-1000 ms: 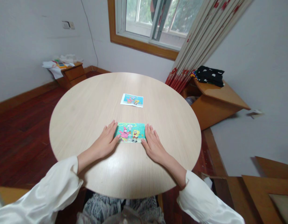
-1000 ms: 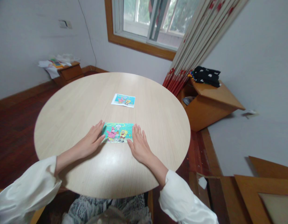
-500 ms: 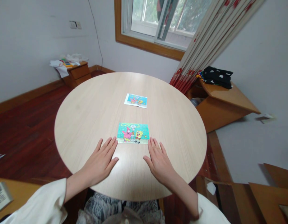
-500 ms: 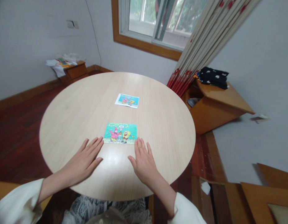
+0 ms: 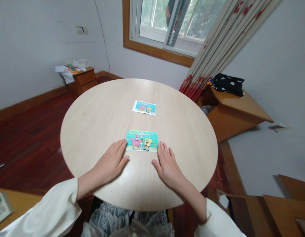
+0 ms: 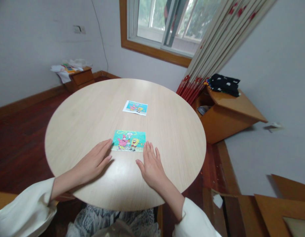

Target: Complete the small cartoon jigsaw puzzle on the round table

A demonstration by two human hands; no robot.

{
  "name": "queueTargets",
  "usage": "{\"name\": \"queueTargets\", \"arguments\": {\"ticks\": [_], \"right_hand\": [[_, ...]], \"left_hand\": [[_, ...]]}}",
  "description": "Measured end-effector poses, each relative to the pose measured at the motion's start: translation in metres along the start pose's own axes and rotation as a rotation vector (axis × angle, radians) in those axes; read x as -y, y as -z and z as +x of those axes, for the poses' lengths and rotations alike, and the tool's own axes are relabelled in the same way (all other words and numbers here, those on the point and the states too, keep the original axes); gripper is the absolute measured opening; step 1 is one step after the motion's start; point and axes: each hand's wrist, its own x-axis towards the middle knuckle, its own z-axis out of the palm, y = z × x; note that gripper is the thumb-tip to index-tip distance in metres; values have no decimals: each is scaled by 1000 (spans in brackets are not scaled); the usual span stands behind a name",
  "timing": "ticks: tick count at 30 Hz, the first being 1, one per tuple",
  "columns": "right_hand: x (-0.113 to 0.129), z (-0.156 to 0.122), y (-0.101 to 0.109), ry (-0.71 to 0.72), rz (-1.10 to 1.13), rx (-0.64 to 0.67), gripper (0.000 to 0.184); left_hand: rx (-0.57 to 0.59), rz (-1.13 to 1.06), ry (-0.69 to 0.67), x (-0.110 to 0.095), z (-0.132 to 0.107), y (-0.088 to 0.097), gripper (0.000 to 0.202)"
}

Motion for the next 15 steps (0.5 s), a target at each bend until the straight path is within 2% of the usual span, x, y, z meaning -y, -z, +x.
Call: {"name": "queueTargets", "arguments": {"ticks": [7, 11, 15], "right_hand": [[23, 54, 17, -77, -20, 73, 80], [27, 63, 12, -123, -51, 112, 80], [25, 65, 11, -125, -68, 114, 78]], "left_hand": [[43, 168, 21, -3, 45, -20, 71], [41, 228, 44, -1, 51, -30, 72], [76, 253, 46, -2, 53, -30, 71]]}}
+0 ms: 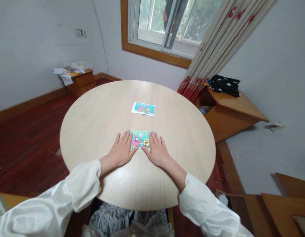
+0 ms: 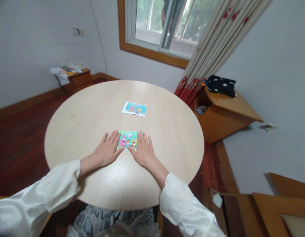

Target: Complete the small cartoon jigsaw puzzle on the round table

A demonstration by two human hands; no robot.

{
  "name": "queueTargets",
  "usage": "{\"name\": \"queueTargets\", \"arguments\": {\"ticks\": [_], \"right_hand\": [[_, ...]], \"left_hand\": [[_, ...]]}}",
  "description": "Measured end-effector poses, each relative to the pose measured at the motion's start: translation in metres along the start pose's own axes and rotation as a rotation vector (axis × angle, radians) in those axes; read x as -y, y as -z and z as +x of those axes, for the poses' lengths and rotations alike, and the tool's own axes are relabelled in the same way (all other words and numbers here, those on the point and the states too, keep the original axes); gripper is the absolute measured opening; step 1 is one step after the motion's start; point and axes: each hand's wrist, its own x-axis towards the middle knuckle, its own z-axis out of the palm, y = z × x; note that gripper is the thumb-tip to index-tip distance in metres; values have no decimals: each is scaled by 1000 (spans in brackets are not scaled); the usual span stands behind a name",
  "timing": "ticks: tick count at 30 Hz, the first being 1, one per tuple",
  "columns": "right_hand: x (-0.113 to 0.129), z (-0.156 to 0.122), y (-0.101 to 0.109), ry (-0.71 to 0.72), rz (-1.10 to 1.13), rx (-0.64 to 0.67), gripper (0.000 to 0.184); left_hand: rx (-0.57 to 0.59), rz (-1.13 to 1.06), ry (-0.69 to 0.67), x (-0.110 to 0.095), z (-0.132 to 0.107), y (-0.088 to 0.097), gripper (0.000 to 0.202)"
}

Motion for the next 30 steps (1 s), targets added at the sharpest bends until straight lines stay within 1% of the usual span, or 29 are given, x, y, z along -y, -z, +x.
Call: {"name": "queueTargets", "arguments": {"ticks": [6, 7, 9, 12, 16, 18, 24, 27, 30], "right_hand": [[-5, 11, 11, -11, 0, 26, 75], [-6, 11, 11, -11, 1, 23, 75], [-6, 12, 10, -5, -1, -12, 74], [-4, 10, 5, 12, -6, -66, 74], [-2, 9, 0, 14, 1, -58, 73], [-2, 9, -1, 14, 6, -60, 72], [-2, 10, 0, 0, 10, -63, 71], [-2, 11, -1, 3, 30, -76, 70], [-5, 12, -2, 4, 63, -101, 70]], "left_hand": [[97, -1, 16, -2, 16, 10, 71], [94, -6, 21, -2, 18, 11, 71], [50, -14, 19, -4, 19, 12, 70], [-9, -18, -19, -9, 19, 11, 71], [58, -6, -41, -15, 19, 8, 73], [72, 6, -38, -17, 19, 8, 72], [45, -14, -46, -16, 20, 4, 71], [4, -45, -67, -13, 23, 3, 70], [-34, -65, -96, -9, 22, 5, 69]]}}
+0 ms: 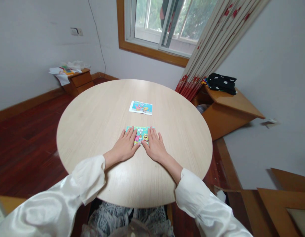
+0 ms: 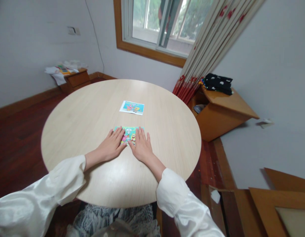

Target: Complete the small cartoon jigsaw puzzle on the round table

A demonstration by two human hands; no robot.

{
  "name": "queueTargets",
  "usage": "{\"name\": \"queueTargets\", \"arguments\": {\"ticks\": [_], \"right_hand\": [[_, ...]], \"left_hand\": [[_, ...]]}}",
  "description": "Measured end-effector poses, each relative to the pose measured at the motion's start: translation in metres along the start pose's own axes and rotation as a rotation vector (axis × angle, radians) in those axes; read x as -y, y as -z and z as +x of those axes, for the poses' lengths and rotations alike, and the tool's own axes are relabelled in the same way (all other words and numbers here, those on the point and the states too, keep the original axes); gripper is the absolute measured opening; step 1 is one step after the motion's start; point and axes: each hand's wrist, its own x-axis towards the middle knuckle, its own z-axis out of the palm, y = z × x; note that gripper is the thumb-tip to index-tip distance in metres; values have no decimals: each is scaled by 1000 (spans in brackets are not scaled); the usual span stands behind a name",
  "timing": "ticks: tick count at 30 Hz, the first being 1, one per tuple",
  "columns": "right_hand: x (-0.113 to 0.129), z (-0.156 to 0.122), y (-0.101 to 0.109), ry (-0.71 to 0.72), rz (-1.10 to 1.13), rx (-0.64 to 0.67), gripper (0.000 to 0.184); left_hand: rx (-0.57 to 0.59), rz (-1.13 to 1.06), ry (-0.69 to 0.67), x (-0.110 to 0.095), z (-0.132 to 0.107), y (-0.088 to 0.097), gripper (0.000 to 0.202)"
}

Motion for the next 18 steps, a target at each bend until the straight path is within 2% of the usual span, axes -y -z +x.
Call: {"name": "queueTargets", "arguments": {"ticks": [5, 10, 13, 18], "right_hand": [[-10, -16, -2, 30, 23, -33, 71], [-13, -40, -2, 61, -20, 33, 70], [-11, -41, 2, 30, -36, 71, 69], [-15, -29, 7, -11, -37, 84, 68]], "left_hand": [[-33, 23, 1, 4, -26, 5, 68], [7, 43, -20, 6, -57, -3, 70], [26, 45, -21, 6, -55, -6, 71], [32, 40, -31, 8, -34, -7, 69]]}}
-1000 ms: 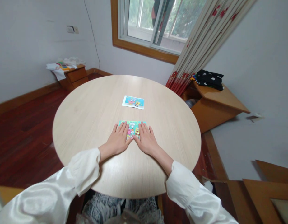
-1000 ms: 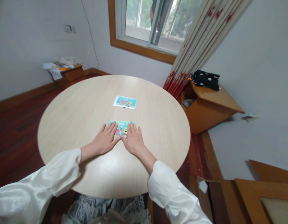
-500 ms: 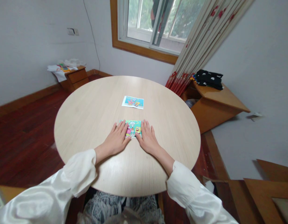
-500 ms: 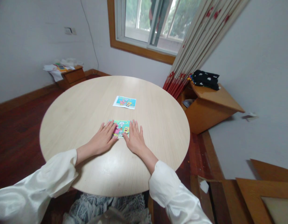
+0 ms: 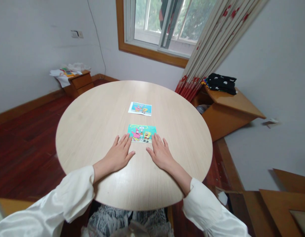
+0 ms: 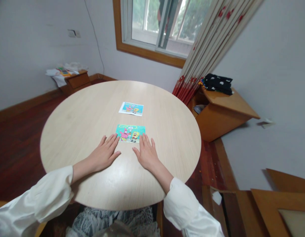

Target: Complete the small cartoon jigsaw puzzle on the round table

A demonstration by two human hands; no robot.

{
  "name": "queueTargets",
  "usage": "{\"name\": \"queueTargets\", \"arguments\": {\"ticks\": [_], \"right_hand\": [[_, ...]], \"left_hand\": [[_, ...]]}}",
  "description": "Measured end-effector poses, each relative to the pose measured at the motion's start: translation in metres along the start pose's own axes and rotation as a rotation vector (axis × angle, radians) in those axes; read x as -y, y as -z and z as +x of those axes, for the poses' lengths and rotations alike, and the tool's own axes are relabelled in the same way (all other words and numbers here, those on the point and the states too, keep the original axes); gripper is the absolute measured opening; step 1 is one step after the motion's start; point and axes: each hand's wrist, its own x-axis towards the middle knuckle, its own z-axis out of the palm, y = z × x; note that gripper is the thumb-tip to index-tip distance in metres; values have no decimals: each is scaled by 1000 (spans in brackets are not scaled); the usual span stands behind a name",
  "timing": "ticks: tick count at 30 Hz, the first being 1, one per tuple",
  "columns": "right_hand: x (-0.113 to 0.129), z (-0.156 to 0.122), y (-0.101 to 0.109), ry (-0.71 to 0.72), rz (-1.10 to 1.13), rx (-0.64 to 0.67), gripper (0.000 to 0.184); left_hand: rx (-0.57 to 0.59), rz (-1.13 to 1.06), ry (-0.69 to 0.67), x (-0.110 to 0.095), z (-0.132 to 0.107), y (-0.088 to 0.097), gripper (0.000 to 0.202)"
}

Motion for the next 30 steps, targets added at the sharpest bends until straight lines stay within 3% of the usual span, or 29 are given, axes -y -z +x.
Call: {"name": "queueTargets", "arguments": {"ticks": [5, 10, 16, 30], "right_hand": [[-6, 2, -4, -3, 20, -53, 68], [-14, -14, -14, 18, 26, -148, 67], [-14, -31, -16, -51, -17, -94, 67], [-9, -30, -11, -65, -22, -57, 68]], "left_hand": [[-64, -42, 18, 1, 2, 1, 66], [-92, -109, 59, 0, -11, 8, 61], [-98, -95, 53, -4, -14, 12, 58], [-98, -76, 59, -3, -14, 6, 61]]}}
